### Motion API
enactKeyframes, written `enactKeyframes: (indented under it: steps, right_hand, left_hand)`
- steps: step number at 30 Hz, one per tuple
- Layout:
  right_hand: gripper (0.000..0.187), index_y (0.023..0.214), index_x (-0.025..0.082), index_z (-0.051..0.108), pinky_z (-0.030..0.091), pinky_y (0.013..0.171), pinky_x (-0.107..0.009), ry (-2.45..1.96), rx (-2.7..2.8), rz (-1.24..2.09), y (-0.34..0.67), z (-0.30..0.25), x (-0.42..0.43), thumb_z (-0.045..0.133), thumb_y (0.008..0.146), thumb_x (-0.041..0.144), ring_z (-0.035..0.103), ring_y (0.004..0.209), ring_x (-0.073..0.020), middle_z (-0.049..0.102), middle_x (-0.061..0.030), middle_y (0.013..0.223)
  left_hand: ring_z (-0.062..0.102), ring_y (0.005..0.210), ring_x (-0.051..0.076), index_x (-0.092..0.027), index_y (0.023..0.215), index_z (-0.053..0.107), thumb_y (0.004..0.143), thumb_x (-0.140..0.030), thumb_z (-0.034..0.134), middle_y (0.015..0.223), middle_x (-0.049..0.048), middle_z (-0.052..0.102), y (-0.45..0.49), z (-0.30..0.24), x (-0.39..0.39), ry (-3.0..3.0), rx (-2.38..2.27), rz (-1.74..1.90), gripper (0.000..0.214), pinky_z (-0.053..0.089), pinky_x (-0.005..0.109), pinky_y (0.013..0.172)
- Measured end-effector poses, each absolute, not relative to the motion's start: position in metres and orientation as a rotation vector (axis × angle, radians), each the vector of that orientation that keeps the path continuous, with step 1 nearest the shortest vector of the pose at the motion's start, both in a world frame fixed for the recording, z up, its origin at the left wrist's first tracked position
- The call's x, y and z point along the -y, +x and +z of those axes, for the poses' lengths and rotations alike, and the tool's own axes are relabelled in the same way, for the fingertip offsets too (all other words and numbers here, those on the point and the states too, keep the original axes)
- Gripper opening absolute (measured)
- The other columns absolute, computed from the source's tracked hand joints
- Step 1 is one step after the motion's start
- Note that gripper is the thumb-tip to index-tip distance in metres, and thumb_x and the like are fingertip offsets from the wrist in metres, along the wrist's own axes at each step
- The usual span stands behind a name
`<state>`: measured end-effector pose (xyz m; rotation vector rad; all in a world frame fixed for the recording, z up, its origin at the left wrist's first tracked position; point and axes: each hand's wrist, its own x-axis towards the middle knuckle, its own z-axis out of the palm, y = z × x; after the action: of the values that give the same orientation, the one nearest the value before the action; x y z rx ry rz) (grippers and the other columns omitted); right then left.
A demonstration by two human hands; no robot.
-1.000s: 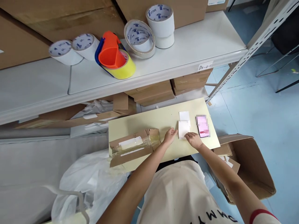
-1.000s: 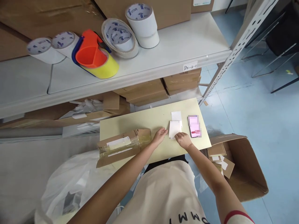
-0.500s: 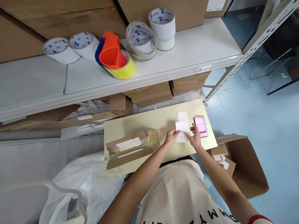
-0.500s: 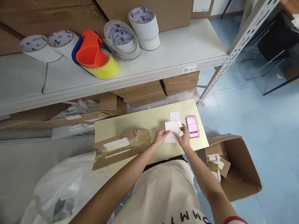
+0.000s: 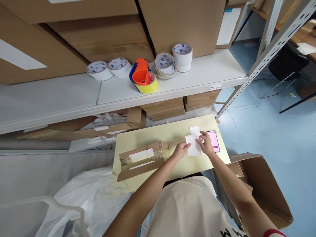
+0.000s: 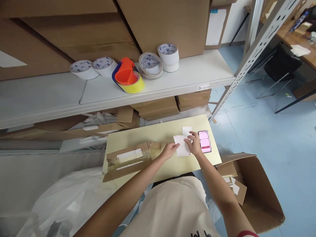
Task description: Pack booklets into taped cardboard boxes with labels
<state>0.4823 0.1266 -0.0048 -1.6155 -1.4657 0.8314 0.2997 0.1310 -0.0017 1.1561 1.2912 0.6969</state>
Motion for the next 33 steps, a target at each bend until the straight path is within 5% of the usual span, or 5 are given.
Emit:
enactKeyframes:
  steps: [5, 14, 20, 27, 33]
  right_hand:
    - [0.02, 0.081, 0.026, 0.072, 0.045, 0.095, -0.05, -1.447, 1.558, 0.763, 0.476, 0.014, -0.13, 0.062, 0.087, 0.042, 0.055, 0.117, -0.0294, 0.061, -0.0096, 0.121]
    - [0.084, 0.141, 0.027, 0.045, 0.034, 0.107, -0.057, -1.48, 1.701, 0.614, 0.468, 0.042, -0.125, 0.075, 0.07, 0.059, 0.03, 0.142, -0.0373, 0.031, -0.0158, 0.155]
    - [0.03, 0.087, 0.025, 0.072, 0.042, 0.094, -0.047, -1.237, 1.844, 0.907, 0.473, 0.037, -0.118, 0.065, 0.083, 0.054, 0.064, 0.11, -0.0308, 0.072, -0.0109, 0.111]
    - [0.034, 0.084, 0.026, 0.071, 0.042, 0.086, -0.039, -1.185, 1.935, 0.977, 0.458, 0.042, -0.117, 0.048, 0.094, 0.049, 0.067, 0.075, -0.0211, 0.075, -0.0039, 0.083]
    - [0.039, 0.081, 0.025, 0.072, 0.044, 0.077, -0.034, -1.003, 1.991, 1.004, 0.454, 0.056, -0.119, 0.047, 0.095, 0.051, 0.067, 0.071, -0.0201, 0.075, -0.0043, 0.078]
  left_hand:
    - [0.054, 0.123, 0.027, -0.022, 0.114, 0.066, 0.065, -0.041, 0.076, 0.127, 0.0106, 0.063, 0.287, 0.031, -0.138, 1.365, -1.452, 0.988, 0.054, 0.044, 0.038, 0.099]
    - [0.062, 0.068, 0.016, -0.019, 0.074, 0.068, 0.074, -0.045, 0.065, 0.074, 0.003, 0.07, 0.276, 0.074, -0.148, 1.35, -1.342, 1.041, 0.026, 0.049, 0.028, 0.067]
    - [0.06, 0.064, 0.017, -0.018, 0.08, 0.062, 0.075, -0.055, 0.06, 0.072, 0.0034, 0.065, 0.258, 0.076, -0.157, 1.135, -1.514, 1.126, 0.038, 0.049, 0.029, 0.059]
    - [0.034, 0.14, 0.033, -0.022, 0.118, 0.061, 0.078, -0.038, 0.066, 0.139, 0.0122, 0.054, 0.252, 0.123, -0.137, 2.029, -1.625, 0.904, 0.043, 0.017, 0.051, 0.117]
    - [0.053, 0.121, 0.029, -0.029, 0.083, 0.073, 0.089, -0.025, 0.051, 0.089, 0.0054, 0.075, 0.273, 0.134, -0.133, 2.384, -1.15, 0.222, 0.023, 0.006, 0.058, 0.115]
